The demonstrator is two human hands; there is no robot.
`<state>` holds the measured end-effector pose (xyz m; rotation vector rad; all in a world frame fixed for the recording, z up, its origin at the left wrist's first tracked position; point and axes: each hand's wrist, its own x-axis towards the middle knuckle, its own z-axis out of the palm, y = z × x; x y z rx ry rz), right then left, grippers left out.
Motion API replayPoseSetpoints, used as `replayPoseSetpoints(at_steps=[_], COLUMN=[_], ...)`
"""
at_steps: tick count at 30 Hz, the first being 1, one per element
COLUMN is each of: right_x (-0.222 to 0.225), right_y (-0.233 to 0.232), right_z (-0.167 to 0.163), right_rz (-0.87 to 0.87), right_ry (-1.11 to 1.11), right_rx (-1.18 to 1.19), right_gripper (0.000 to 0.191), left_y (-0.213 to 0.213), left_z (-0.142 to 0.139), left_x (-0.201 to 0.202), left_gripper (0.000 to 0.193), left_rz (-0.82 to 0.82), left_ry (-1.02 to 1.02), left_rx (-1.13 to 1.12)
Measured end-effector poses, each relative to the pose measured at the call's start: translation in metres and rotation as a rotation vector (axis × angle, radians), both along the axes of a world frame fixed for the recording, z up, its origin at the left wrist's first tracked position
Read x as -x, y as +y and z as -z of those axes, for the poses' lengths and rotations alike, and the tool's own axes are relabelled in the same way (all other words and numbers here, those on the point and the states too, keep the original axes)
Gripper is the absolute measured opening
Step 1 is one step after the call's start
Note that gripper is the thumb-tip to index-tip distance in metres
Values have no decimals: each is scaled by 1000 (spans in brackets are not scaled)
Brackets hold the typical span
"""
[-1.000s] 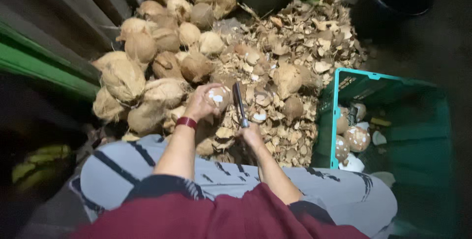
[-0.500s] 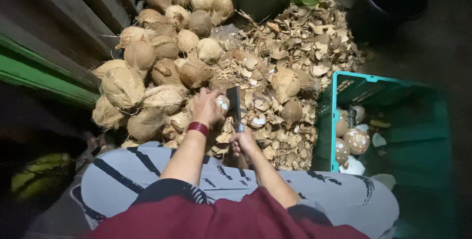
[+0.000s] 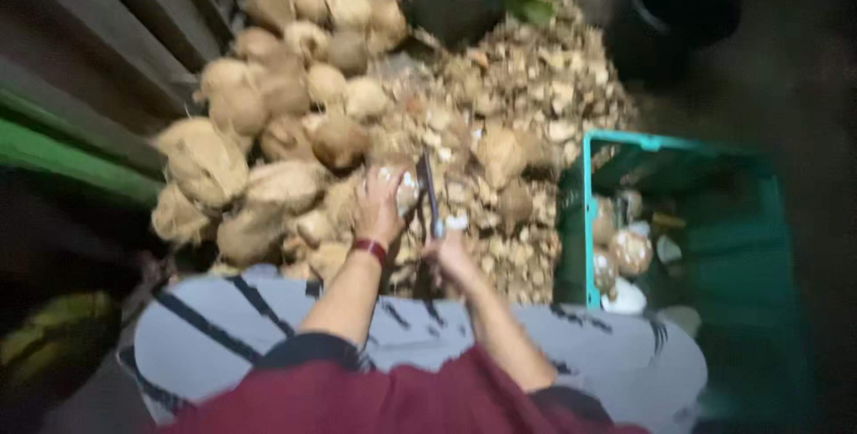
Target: The person sits on the floor and uses a machete to peel the husk off coconuts. They hold each coconut with one hand and strike the husk repeatedly with the machete in the other hand, rotating the coconut to remove the fibrous outer layer. The peeled coconuts are placed into a green crate.
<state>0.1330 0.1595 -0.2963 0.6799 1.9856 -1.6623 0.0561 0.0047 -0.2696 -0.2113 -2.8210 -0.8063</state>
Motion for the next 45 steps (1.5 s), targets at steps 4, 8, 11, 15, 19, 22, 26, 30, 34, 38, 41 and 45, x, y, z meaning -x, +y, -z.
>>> replayPoseSetpoints(at_steps=[4, 8, 11, 15, 19, 22, 26, 30, 34, 38, 41, 45], right_x=[9, 5, -6, -18, -19, -17, -7, 6, 15, 11, -4, 2], right_y=[24, 18, -13, -15, -19, -19, -12, 1, 2, -17, -23, -11], right_z=[-40, -7, 45, 84, 86, 78, 44, 9, 3, 27, 43, 52], right_rz=[13, 117, 128, 162, 23, -72, -76, -25, -11, 55, 152, 144], right_ry=[394, 737, 339, -122, 240, 358, 246, 125, 640, 272, -48, 5], right_rx=[-18, 18, 197, 337, 39, -174, -22, -100, -47, 157, 360, 287], right_gripper=[14, 15, 16, 15, 12, 23, 20, 19, 21, 14, 15, 18], left_y=[3, -3, -5, -17, -30, -28, -25, -29, -27, -16, -17, -34], left_z=[10, 26, 35, 51, 62, 64, 55, 45, 34, 23, 25, 41], left_x=[-19, -15, -10, -15, -18, -12, -5, 0, 7, 10, 12, 24], left_gripper=[84, 80, 78, 82, 101, 125, 104, 90, 83, 87, 83, 100], left_rz=[-21, 0, 42, 72, 61, -126, -83, -73, -75, -103, -89, -32], left_ry=[-75, -65, 56, 43, 42, -278, -177, -154, -96, -226, -222, -385], left_rx=[95, 19, 126, 101, -199, -562, -453, -106, -38, -69, -53, -296])
